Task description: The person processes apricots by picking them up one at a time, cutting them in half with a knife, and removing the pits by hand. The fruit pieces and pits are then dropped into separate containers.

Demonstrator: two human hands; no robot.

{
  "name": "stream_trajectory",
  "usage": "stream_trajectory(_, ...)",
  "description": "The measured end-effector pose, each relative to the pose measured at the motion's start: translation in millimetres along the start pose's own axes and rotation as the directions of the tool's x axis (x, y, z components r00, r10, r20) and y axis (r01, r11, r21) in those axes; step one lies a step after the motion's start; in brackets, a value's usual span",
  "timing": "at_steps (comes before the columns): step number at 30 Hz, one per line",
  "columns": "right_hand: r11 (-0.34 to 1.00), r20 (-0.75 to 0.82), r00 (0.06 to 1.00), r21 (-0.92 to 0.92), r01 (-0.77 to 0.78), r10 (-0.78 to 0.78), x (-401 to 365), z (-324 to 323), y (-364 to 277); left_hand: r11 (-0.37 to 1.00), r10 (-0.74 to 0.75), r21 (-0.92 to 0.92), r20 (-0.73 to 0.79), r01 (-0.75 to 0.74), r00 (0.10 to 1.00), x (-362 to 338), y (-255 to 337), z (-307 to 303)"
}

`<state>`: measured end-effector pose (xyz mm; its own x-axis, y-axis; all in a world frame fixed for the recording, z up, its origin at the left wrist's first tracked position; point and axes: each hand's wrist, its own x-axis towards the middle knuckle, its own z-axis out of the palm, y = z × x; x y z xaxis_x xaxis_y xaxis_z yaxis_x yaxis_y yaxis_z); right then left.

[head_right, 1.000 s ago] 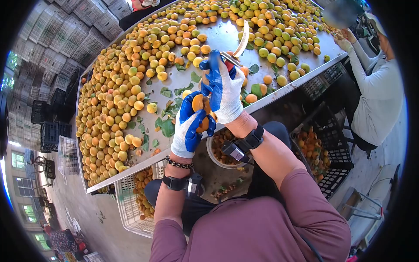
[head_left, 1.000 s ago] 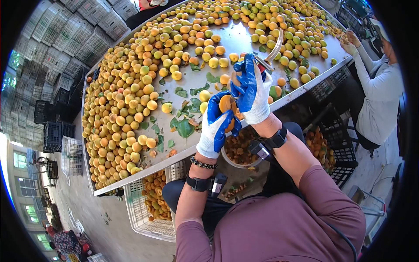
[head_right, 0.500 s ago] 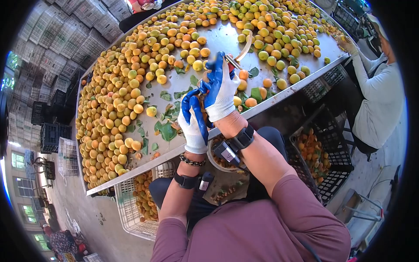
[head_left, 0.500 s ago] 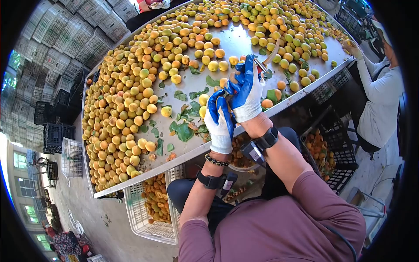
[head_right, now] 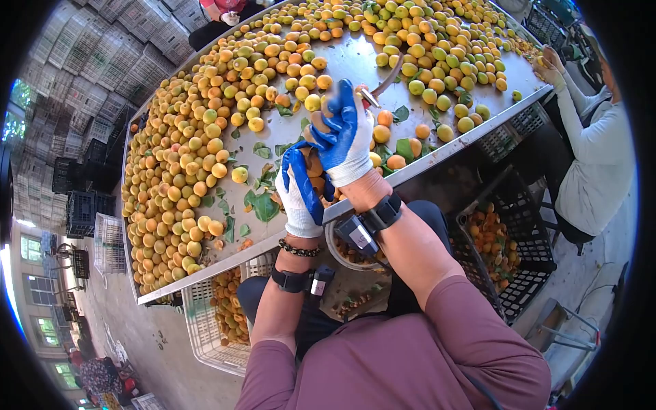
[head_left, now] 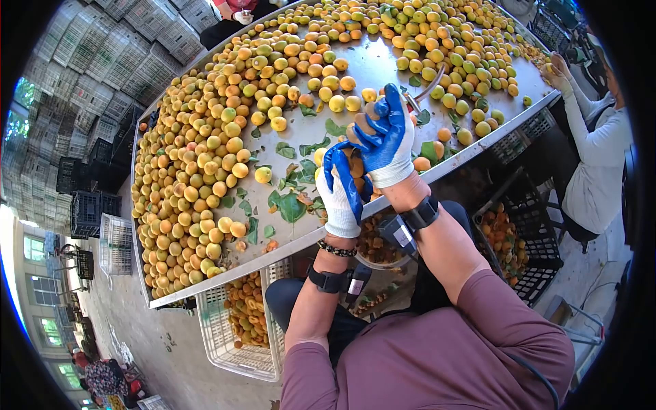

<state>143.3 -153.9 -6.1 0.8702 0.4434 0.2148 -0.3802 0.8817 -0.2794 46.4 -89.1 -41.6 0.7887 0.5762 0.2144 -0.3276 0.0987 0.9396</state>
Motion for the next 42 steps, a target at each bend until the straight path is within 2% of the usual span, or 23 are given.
stream_trajectory(1,1.0,-0.053,0.998,-0.006,0.015,-0.016,-0.9,3.1,-1.9,0.999,-0.021,0.037,0.049,0.019,0.999,1.1,3.7,-2.1)
stream_trajectory(2,1.0,-0.077,0.997,-0.01,0.027,-0.027,-1.6,2.6,-2.6,0.986,0.062,0.151,0.093,-0.076,0.994,3.6,-5.3,-8.0)
stream_trajectory(5,0.998,-0.026,0.998,0.019,0.054,-0.054,-0.2,-5.3,-3.2,0.998,0.04,0.047,0.099,-0.045,0.994,0.4,0.3,-2.4)
stream_trajectory(7,0.997,-0.048,0.996,0.01,0.081,-0.08,-0.1,-3.2,-2.2,0.999,0.032,0.018,0.105,-0.034,0.994,1.1,-5.3,-4.3)
stream_trajectory(9,0.995,0.01,0.996,-0.024,0.093,-0.092,0.2,-4.4,-0.8,1.0,0.024,-0.008,0.111,-0.023,0.993,1.4,-9.3,-4.8)
stream_trajectory(11,0.995,-0.009,0.995,-0.033,0.096,-0.096,0.8,-3.2,0.9,0.992,-0.027,-0.121,0.079,0.036,0.997,1.6,-12.0,-4.2)
stream_trajectory(15,0.99,-0.115,0.984,-0.053,0.132,-0.138,1.8,2.1,5.1,0.998,0.029,-0.056,0.078,-0.025,0.997,6.0,-21.1,-7.4)
stream_trajectory(18,0.99,-0.14,0.981,-0.07,0.125,-0.134,5.7,-4.3,9.6,0.999,0.025,-0.038,0.069,-0.022,0.997,7.4,-22.9,-5.8)
stream_trajectory(19,0.99,-0.14,0.981,-0.069,0.126,-0.135,6.4,-4.4,11.1,0.997,0.064,-0.043,0.061,-0.061,0.996,7.5,-24.0,-4.1)
stream_trajectory(21,0.994,-0.201,0.974,-0.036,0.102,-0.107,7.2,-3.9,14.3,0.994,0.104,-0.047,0.051,-0.101,0.993,8.1,-30.5,-6.8)
stream_trajectory(23,0.995,-0.172,0.981,-0.058,0.08,-0.089,5.9,-3.2,14.9,0.998,-0.004,-0.069,0.019,0.005,1.0,7.4,-41.8,-12.9)
stream_trajectory(25,0.995,-0.14,0.988,-0.077,0.056,-0.067,6.4,-3.3,16.2,0.998,0.016,-0.054,0.012,-0.015,1.0,5.3,-33.6,-11.5)
stream_trajectory(30,0.994,-0.129,0.986,0.004,-0.106,0.106,13.4,-11.5,9.4,0.998,0.04,-0.053,0.029,-0.039,0.999,5.9,-25.6,-12.3)
stream_trajectory(33,0.987,-0.16,0.974,0.023,-0.16,0.162,14.5,-11.2,4.2,1.0,0.022,0.011,0.035,-0.023,0.999,4.1,-18.1,-10.3)
stream_trajectory(35,0.986,-0.147,0.976,0.0,-0.164,0.162,13.6,-11.8,1.3,0.979,0.085,0.177,0.11,-0.103,0.99,2.4,-14.1,-12.3)
stream_trajectory(37,0.983,-0.091,0.979,-0.003,-0.182,0.181,12.7,-11.4,-0.9,0.984,0.068,0.159,0.097,-0.083,0.993,0.2,-17.2,-11.1)
stream_trajectory(39,0.982,-0.102,0.978,-0.017,-0.186,0.183,11.1,-10.0,-3.5,0.925,0.22,0.294,0.105,-0.241,0.97,-0.1,-24.4,-10.5)
stream_trajectory(40,0.981,-0.101,0.977,-0.024,-0.191,0.188,10.2,-9.0,-4.4,0.831,0.328,0.412,0.18,-0.374,0.927,1.0,-23.9,-12.1)
stream_trajectory(41,0.98,-0.1,0.976,-0.029,-0.196,0.193,9.3,-7.8,-5.2,0.829,0.331,0.413,0.18,-0.376,0.927,0.8,-23.5,-13.1)
stream_trajectory(42,0.978,-0.113,0.973,-0.034,-0.206,0.201,8.5,-5.4,-6.4,0.922,0.177,0.319,0.152,-0.218,0.972,0.0,-24.7,-15.0)
